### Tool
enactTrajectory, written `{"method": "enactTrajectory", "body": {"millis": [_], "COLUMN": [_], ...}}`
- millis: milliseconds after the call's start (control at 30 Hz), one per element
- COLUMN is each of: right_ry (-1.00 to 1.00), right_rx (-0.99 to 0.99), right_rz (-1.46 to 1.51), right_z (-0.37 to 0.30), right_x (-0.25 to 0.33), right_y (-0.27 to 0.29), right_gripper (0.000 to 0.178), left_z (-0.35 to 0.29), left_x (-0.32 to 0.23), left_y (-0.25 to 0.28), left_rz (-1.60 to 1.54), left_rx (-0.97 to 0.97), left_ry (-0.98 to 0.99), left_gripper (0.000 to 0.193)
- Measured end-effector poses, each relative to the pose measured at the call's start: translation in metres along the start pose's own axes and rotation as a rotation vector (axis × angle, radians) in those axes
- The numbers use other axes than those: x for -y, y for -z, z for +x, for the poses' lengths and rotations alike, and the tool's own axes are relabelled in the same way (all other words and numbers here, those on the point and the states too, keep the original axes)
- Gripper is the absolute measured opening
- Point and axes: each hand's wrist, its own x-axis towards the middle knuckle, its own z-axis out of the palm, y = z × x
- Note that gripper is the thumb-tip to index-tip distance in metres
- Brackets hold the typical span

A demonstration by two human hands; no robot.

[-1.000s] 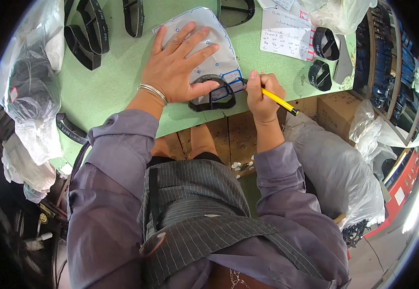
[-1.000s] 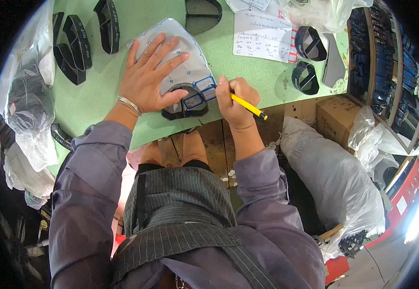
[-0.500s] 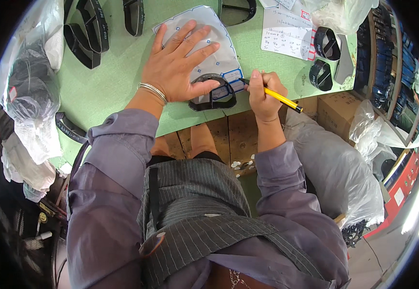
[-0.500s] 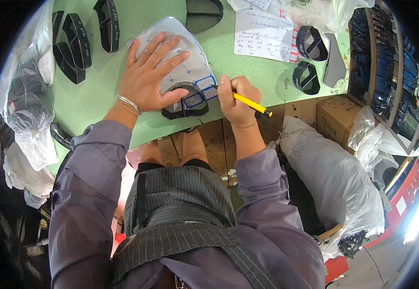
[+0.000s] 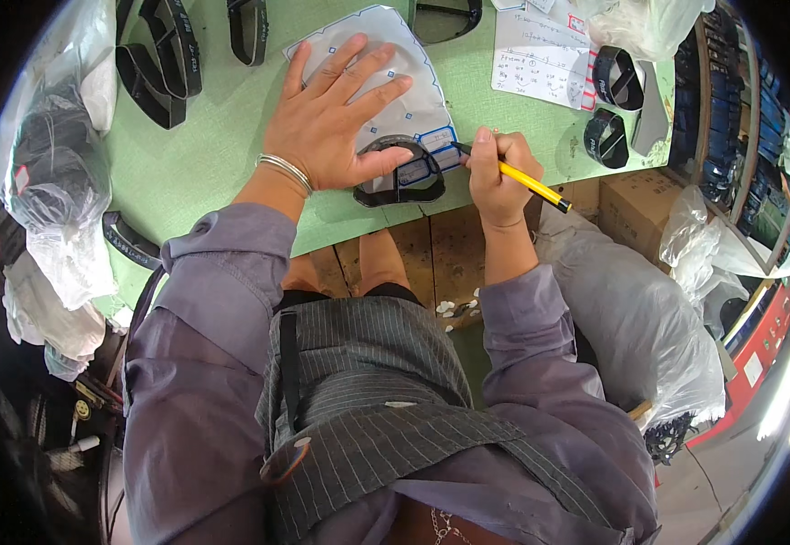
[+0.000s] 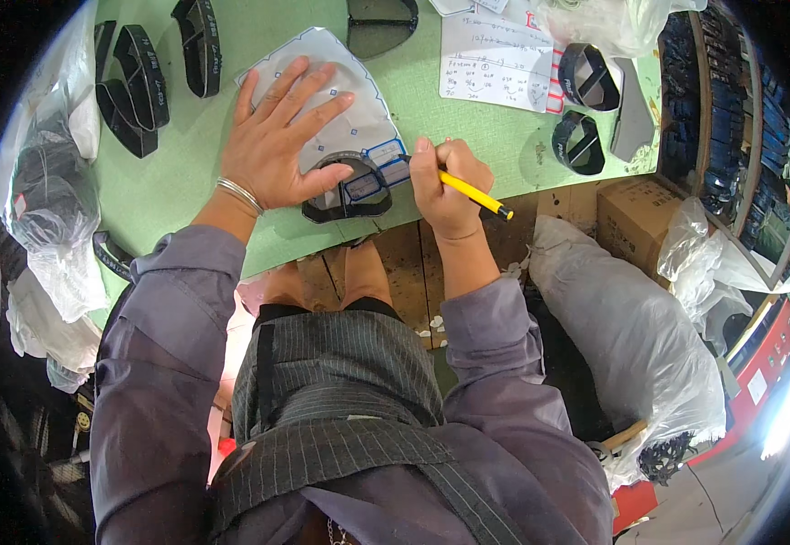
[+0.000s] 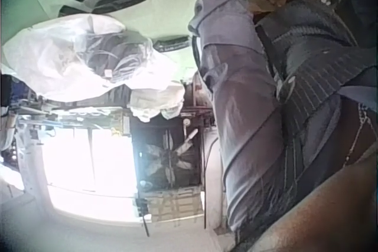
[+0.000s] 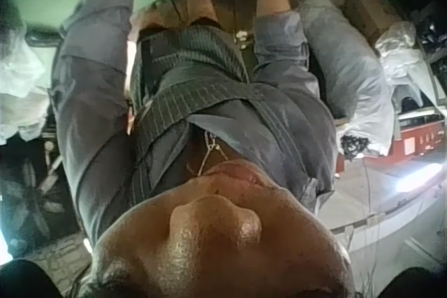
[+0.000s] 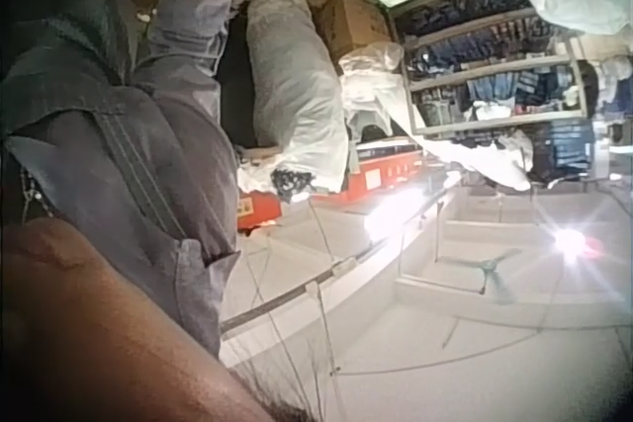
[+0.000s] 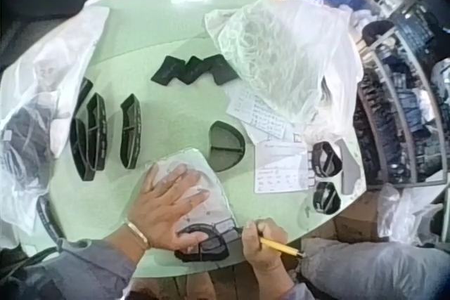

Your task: Processing and packing shoe components in a manufacturing facility.

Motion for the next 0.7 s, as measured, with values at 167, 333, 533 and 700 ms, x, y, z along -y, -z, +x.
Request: {"method": "enactTrajectory", "body": {"millis": [167, 333, 533, 700], "right_ry": [0.033, -0.048, -0.302, -0.189], "right_rx": [-0.013, 0.028, 0.006, 0.064], "right_rz": [-0.038, 0.037, 0.427, 0.219], "right_z": [0.001, 0.005, 0.011, 0.007], "right_x": [0.001, 0.010, 0.018, 0.018], "right_y": [-0.002, 0.001, 0.007, 0.002], "right_gripper": [0.031, 0.029, 0.013, 0.023], "left_z": [0.000, 0.000, 0.001, 0.001], "left_x": [0.000, 0.000, 0.000, 0.000], "left_y": [0.000, 0.000, 0.000, 0.000], "left_rz": [-0.012, -0.013, -0.013, -0.013], "left_rx": [0.002, -0.008, -0.001, 0.011], "left_ry": [0.002, -0.001, -0.001, 0.002], "left_gripper": [0.068, 0.067, 0.068, 0.068]}}
